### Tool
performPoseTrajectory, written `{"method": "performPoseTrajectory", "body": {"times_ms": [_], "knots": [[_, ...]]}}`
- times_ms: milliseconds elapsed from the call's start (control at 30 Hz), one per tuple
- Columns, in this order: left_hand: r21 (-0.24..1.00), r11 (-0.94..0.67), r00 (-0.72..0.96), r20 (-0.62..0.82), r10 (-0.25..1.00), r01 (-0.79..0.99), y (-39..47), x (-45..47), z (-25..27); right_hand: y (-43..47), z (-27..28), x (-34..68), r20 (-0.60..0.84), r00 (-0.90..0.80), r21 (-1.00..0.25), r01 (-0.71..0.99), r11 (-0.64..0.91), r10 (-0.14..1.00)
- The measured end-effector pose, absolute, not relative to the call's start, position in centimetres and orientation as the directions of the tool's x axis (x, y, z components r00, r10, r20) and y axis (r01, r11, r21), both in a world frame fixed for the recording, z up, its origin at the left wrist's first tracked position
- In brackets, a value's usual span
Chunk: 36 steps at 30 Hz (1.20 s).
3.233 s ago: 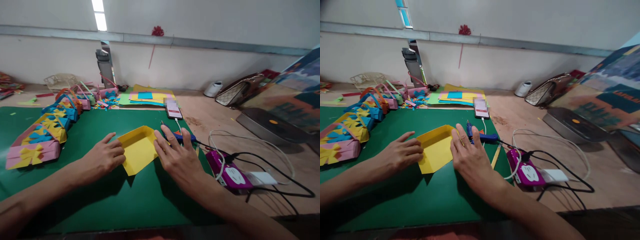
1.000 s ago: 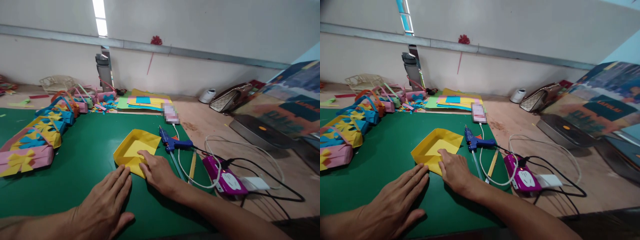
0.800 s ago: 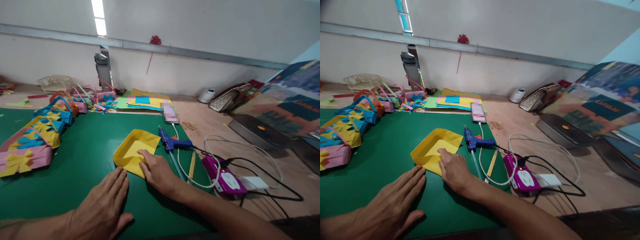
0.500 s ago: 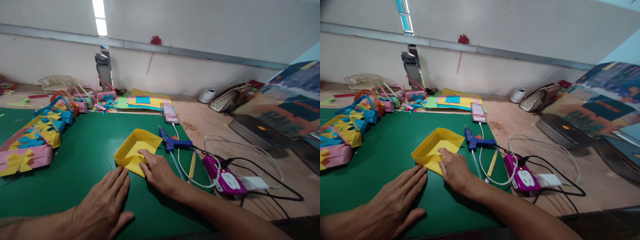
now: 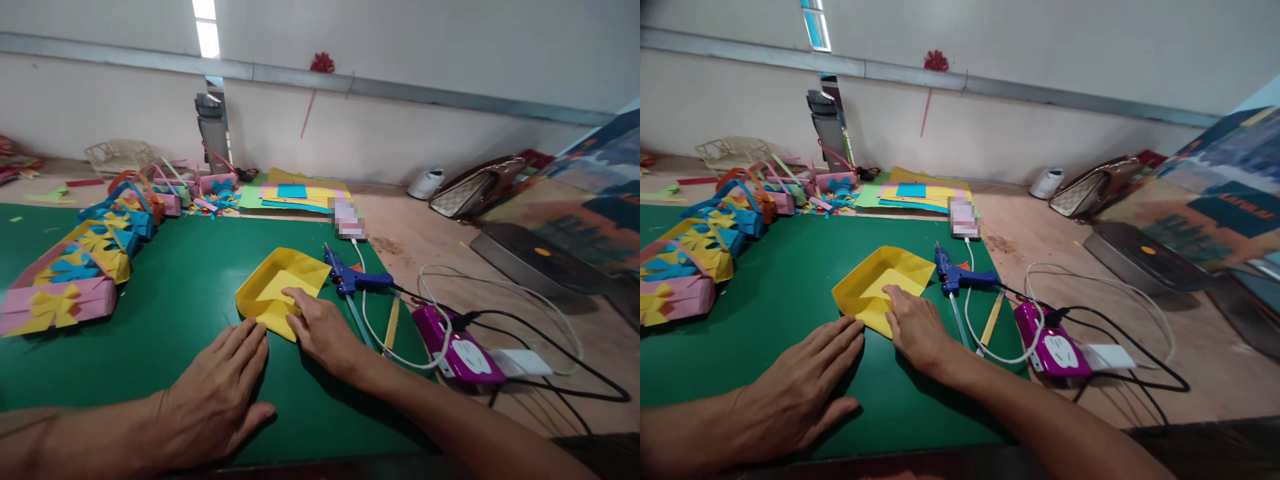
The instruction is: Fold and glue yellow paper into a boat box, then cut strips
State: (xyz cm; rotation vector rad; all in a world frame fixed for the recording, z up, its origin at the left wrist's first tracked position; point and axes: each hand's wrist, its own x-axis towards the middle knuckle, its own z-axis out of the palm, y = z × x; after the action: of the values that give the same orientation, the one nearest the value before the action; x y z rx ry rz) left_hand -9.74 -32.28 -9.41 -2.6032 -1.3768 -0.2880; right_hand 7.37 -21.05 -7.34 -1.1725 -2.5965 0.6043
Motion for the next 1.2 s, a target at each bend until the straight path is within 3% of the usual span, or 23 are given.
{"method": "performPoseTrajectory", "body": {"times_ms": [300, 500, 567, 767, 967, 1067, 1200], "knots": [[-0.04, -0.574, 0.568, 0.213, 0.795, 0.818, -31.9, -9.7, -9.1, -21.1, -7.0, 7.2, 0.023, -0.626, -0.476, 0.679, 0.559, 0.779], [-0.164, -0.524, 0.526, 0.516, 0.677, 0.836, -30.3, -11.3, -8.4, -21.2, -6.3, 7.2, -0.052, -0.605, -0.511, 0.699, 0.499, 0.794], [-0.155, -0.441, 0.447, 0.558, 0.699, 0.884, -29.0, -12.6, -7.7, -21.1, -6.1, 7.4, -0.064, -0.639, -0.565, 0.656, 0.5, 0.766], [-0.05, -0.469, 0.461, 0.298, 0.836, 0.882, -26.7, -14.2, -5.5, -20.6, -5.5, 7.7, -0.053, -0.75, -0.611, 0.546, 0.573, 0.659], [0.051, -0.62, 0.597, 0.221, 0.771, 0.783, -26.6, -13.4, -3.8, -20.6, -4.8, 8.0, -0.088, -0.742, -0.624, 0.56, 0.544, 0.664], [0.106, -0.627, 0.626, 0.049, 0.778, 0.771, -26.4, -12.6, -2.9, -20.7, -4.7, 7.8, -0.092, -0.726, -0.633, 0.571, 0.523, 0.681], [0.013, -0.542, 0.535, -0.187, 0.824, 0.84, -25.6, -11.2, -2.2, -20.9, -4.8, 7.7, -0.106, -0.717, -0.655, 0.572, 0.494, 0.689]]}}
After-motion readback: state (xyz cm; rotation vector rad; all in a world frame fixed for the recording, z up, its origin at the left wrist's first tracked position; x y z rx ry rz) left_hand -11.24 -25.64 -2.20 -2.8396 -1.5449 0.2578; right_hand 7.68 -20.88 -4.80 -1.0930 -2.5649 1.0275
